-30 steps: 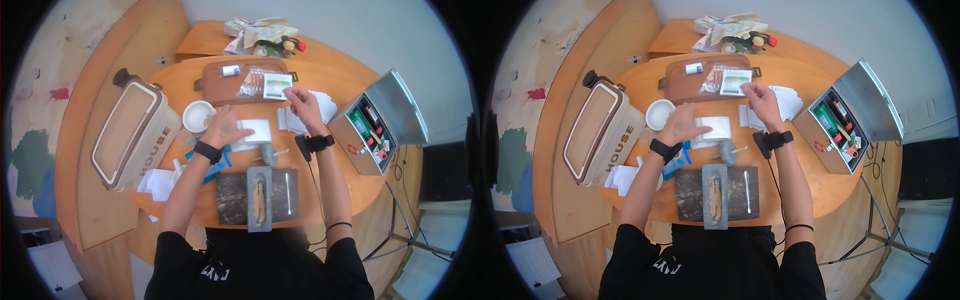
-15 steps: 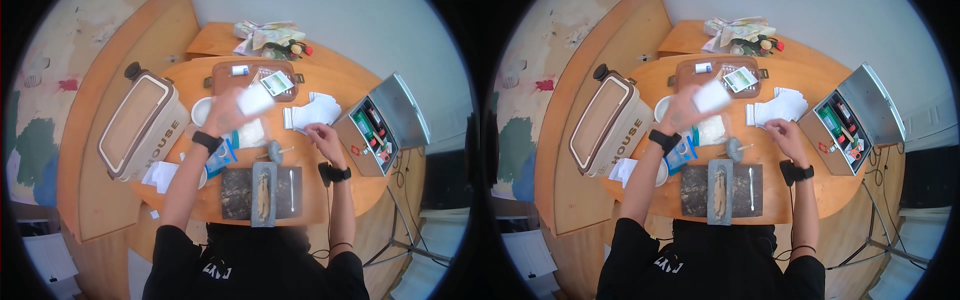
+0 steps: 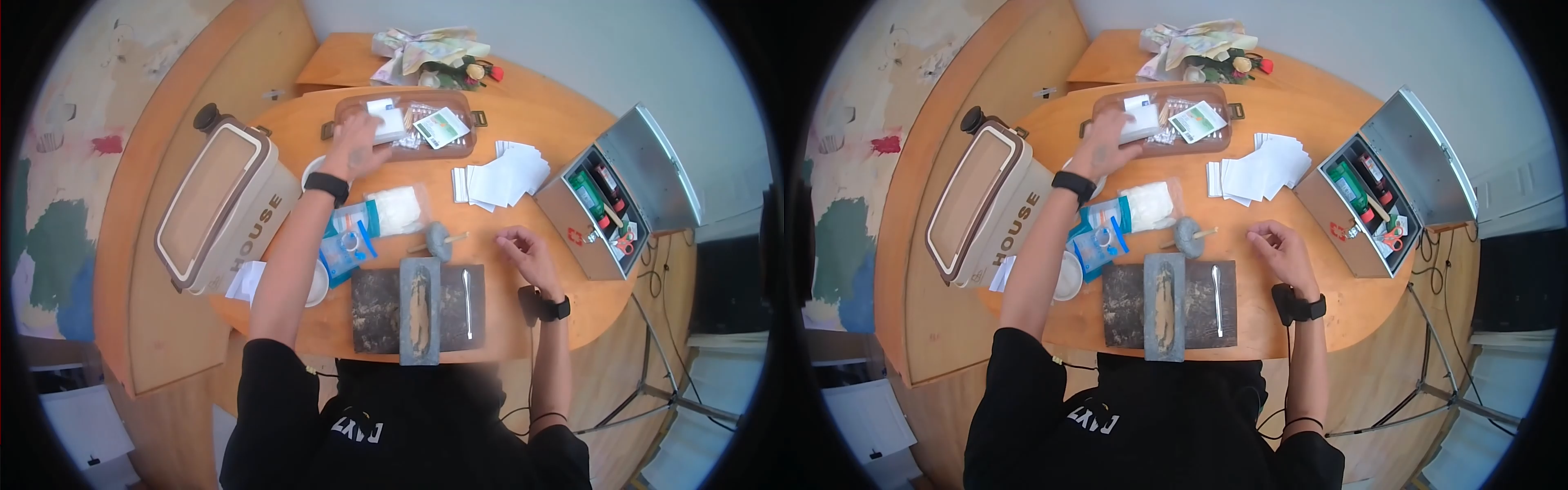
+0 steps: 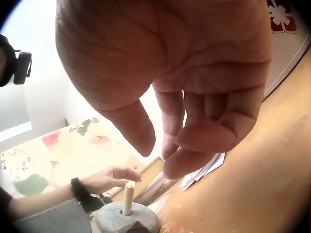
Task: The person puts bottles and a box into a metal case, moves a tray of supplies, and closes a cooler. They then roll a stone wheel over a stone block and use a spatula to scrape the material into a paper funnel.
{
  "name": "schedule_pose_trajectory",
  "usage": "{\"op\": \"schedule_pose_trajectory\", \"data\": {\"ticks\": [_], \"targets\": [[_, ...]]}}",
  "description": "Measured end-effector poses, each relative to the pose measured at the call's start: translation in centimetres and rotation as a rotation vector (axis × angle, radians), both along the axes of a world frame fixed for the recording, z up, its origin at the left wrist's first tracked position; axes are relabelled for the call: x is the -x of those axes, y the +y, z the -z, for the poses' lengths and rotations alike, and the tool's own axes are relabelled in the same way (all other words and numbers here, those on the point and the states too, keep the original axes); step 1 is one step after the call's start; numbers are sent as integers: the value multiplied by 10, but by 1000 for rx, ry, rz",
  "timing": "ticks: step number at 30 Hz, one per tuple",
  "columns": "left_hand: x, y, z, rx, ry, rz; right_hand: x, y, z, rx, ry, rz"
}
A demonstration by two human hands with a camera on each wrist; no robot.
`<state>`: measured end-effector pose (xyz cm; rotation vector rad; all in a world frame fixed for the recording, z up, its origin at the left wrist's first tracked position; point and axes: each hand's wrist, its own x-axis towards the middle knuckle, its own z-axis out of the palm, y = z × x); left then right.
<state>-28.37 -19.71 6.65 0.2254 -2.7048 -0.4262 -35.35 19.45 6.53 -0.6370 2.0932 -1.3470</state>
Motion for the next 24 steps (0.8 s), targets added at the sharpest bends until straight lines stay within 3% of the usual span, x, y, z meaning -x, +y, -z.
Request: {"op": "schedule_pose_trajectory", "data": {"ticks": [1,3,7,12,16,18,20,22,24], "targets": [[-9,7,-1,2,-2,-2,1,-2,1,2,-2,-2],[-31,23,-3,24,-276,309,5,-12,1,24,28,-33],[-55,58,-2,149,-533,230,10,-39,0,66,74,-114],[-56,52,31,25,-292,271,22,-73,-15,131,20,-179],[-52,58,-4,-30,-329,273,25,-104,-31,144,101,-225],[-52,57,-21,-166,-127,295,19,-122,-39,7,329,-349],[-53,53,-30,-160,-96,308,15,-136,-41,38,345,-383],[-59,49,-40,-212,8,274,15,-149,-48,-63,198,-512],[-75,47,-50,-178,63,227,21,-155,-32,6,255,-468]]}}
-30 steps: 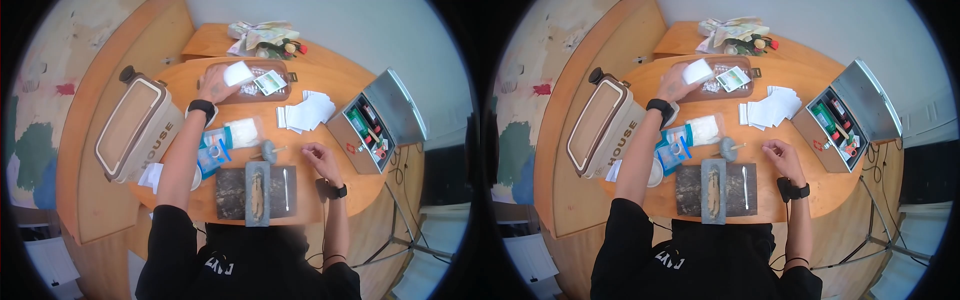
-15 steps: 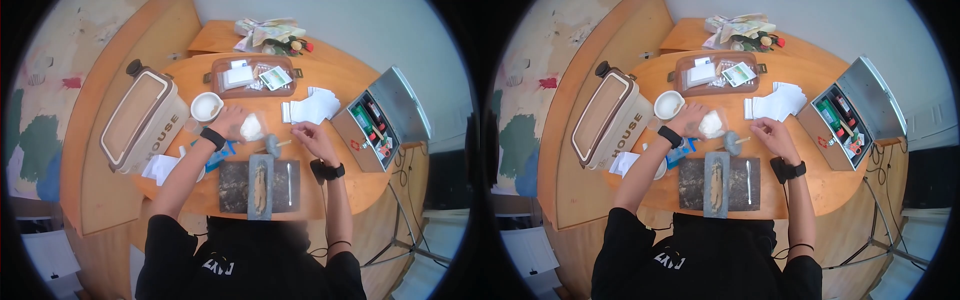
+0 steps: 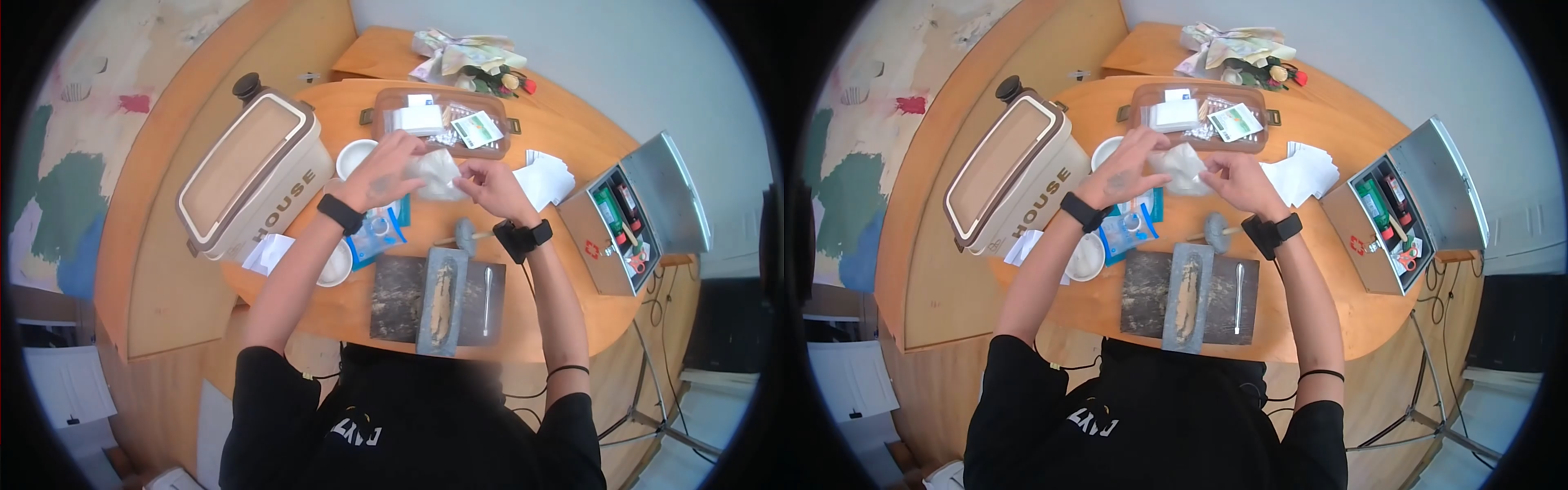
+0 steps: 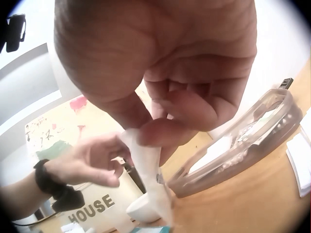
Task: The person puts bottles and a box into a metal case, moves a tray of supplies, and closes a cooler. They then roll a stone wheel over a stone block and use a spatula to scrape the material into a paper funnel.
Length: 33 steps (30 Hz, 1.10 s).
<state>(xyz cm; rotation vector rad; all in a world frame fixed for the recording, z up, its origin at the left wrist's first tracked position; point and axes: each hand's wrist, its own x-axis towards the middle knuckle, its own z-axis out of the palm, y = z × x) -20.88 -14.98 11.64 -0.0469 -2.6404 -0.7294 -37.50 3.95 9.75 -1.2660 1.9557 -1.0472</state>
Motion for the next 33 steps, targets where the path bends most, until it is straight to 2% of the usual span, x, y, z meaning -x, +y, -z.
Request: {"op": "schedule_pose_trajectory", "data": {"ticks": [2,4,5,6,7,8,10,12,14,16,17,19,20,22,23,25,27,28,29,30,33], "targets": [[-19,-6,8,27,56,-40,9,0,7,85,40,48],[-38,-16,38,178,-264,-114,21,1,8,96,-138,171],[-41,-10,36,177,-260,-114,30,0,11,154,-166,196],[-43,-4,34,188,-444,-111,41,-1,13,152,-159,194],[-44,2,33,198,-627,-106,48,-2,11,146,-252,291],[-46,5,35,193,-620,-105,56,-2,8,139,-344,388],[-47,11,41,170,-685,-135,76,-4,14,126,-360,414],[-46,11,44,166,-666,-146,85,-5,12,195,-495,499],[-46,8,42,149,-642,-152,93,-8,10,232,-562,510],[-45,7,41,159,-640,-144,100,-14,10,329,-744,426],[-45,7,40,168,-645,-136,101,-16,8,331,-743,426],[-44,6,38,168,-656,-140,100,-22,4,163,-398,652],[-44,7,37,166,-669,-144,95,-23,2,162,-396,653],[-43,5,36,164,-657,-139,87,-24,1,172,-192,678],[-44,4,37,164,-649,-136,85,-27,3,170,-191,678],[-48,-4,49,146,-596,-89,78,-31,10,97,-170,324],[-45,-10,60,130,-545,-43,47,-36,-8,-14,-30,34],[-43,-13,65,123,-441,-22,36,-38,-11,-17,-40,28],[-45,-14,61,113,-344,-9,24,-41,-12,-34,-5,-146],[-46,-14,59,105,-361,-23,11,-45,-11,-49,27,-325],[-33,-5,5,-40,-245,-148,-16,-53,-14,-49,48,-453]]}}
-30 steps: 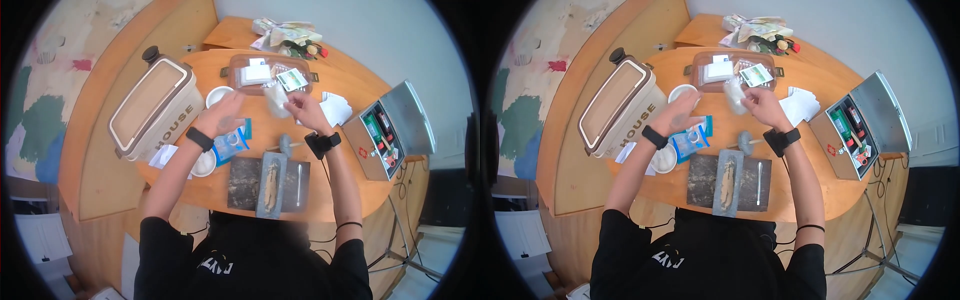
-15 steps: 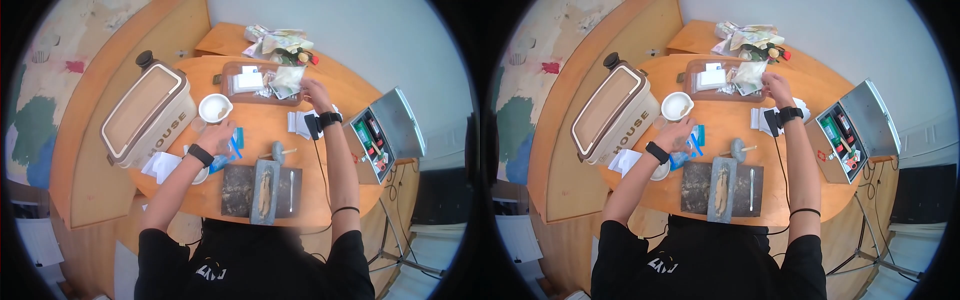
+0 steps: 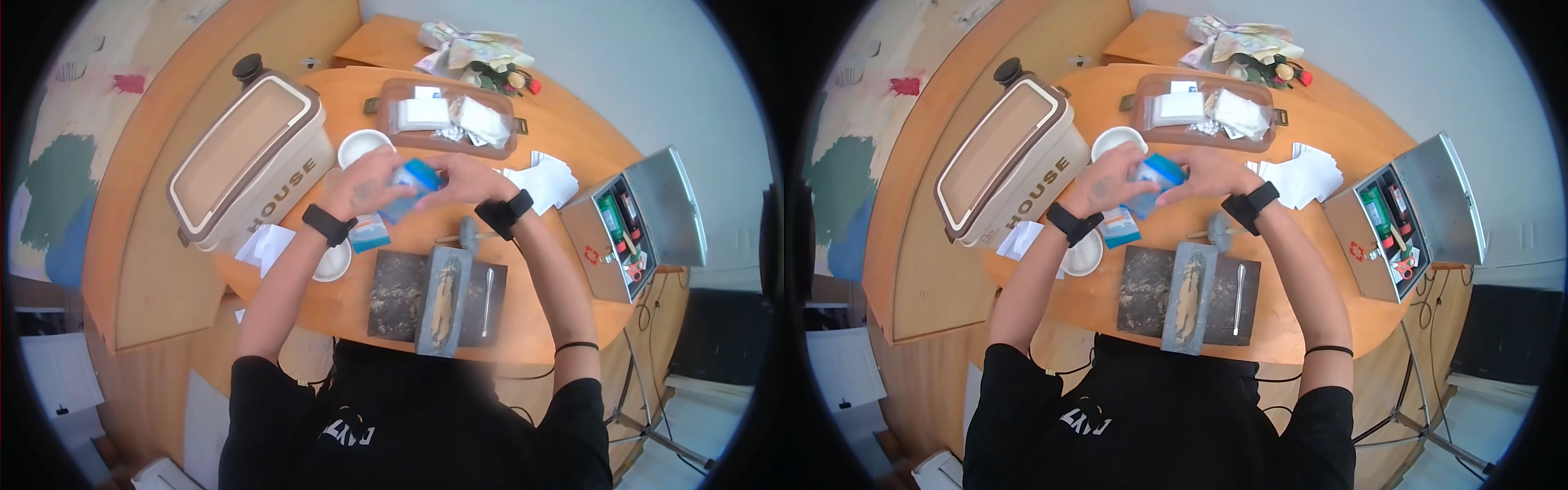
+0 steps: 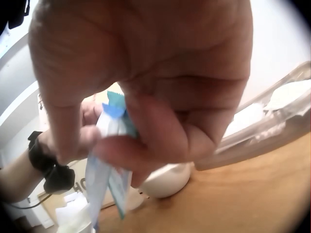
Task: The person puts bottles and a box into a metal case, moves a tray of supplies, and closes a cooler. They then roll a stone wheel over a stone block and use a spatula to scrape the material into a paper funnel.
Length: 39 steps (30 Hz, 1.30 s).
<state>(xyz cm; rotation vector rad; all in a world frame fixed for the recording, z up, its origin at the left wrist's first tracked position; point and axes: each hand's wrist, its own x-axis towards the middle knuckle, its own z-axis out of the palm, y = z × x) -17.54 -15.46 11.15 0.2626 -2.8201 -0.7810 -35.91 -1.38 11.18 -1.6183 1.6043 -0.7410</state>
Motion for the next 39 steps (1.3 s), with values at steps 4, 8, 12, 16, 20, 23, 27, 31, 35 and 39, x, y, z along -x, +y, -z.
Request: {"op": "schedule_pose_trajectory", "data": {"ticks": [4,8,12,16,20,23,27,31,35,39], "targets": [[-6,-2,-12,-178,-37,-151,-5,-14,9,-120,96,88],[-36,-12,18,-19,57,-5,12,-4,2,141,-46,267],[-51,-6,32,223,-187,28,41,11,2,-52,-110,465],[-41,7,35,379,-472,97,56,23,6,-51,-238,652],[-35,14,58,516,-456,159,74,32,14,-3,-387,816],[-41,9,66,432,-313,228,87,34,18,26,-442,920],[-42,2,58,359,-212,269,107,24,29,75,-526,956],[-23,-1,6,227,-204,164,127,16,31,81,-630,984],[13,-18,-23,135,104,-57,140,4,30,235,-788,1057],[65,-50,-13,-127,142,-245,153,0,41,207,-666,1058]]}}
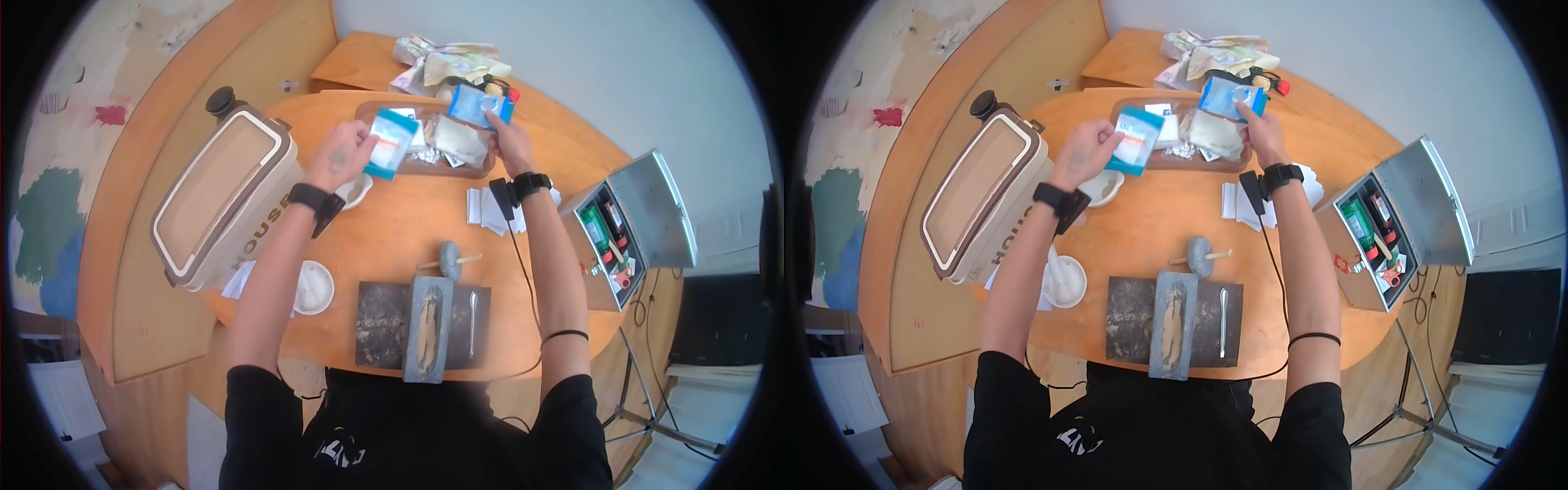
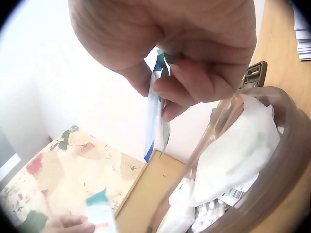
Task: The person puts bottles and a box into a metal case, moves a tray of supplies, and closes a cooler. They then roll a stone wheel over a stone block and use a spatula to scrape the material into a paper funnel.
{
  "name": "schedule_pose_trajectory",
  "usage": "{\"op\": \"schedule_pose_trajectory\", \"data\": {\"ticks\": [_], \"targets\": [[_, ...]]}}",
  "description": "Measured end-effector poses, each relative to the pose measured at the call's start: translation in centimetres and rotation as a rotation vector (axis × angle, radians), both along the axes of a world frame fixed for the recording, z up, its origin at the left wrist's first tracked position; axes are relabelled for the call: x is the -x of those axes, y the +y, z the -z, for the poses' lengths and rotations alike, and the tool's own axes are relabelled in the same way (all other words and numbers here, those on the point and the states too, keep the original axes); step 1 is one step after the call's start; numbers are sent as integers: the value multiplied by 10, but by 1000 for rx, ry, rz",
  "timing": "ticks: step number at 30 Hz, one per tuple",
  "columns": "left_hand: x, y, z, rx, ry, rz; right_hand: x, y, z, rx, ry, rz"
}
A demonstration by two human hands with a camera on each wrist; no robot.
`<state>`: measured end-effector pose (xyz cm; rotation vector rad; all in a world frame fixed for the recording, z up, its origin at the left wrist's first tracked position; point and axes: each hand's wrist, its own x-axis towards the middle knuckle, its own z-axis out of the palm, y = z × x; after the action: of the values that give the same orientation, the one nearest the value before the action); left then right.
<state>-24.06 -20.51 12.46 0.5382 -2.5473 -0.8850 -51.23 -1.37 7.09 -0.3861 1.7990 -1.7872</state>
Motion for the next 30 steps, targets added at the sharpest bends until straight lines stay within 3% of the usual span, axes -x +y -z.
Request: {"op": "schedule_pose_trajectory", "data": {"ticks": [2,6,8,9,11,12,14,16,17,19,21,23,25,27,29,30], "targets": [[28,-21,28,-104,-1,-188,-4,1,2,-179,138,-78],[61,-41,63,-300,-225,-240,-18,4,3,-278,165,-140],[66,-34,73,130,-228,-289,-19,5,3,-331,187,-152],[67,-33,78,127,-236,-288,-18,5,6,-319,216,-155],[68,-27,71,141,-262,-114,-13,5,13,-312,240,-159],[66,-26,72,137,-266,-115,-8,4,14,-257,277,-169],[66,-27,79,164,-156,42,-10,0,6,-201,314,-177],[68,-25,81,172,-166,54,-13,-3,-1,-342,305,-214],[69,-22,78,183,-174,66,-6,-5,16,-343,302,-215],[71,-16,69,259,-195,99,1,-13,46,-377,618,-105],[73,-10,64,335,-213,135,1,-12,50,-325,575,-92],[76,-7,64,197,-83,308,-2,-10,38,-271,535,-77],[82,-5,66,130,-106,355,-2,-7,27,-218,345,-67],[88,-1,72,62,-127,400,-2,-6,22,-195,357,-51],[94,4,76,373,-132,381,-2,-4,18,-173,371,-33],[96,3,77,372,-128,382,-3,-2,17,-198,389,-43]]}}
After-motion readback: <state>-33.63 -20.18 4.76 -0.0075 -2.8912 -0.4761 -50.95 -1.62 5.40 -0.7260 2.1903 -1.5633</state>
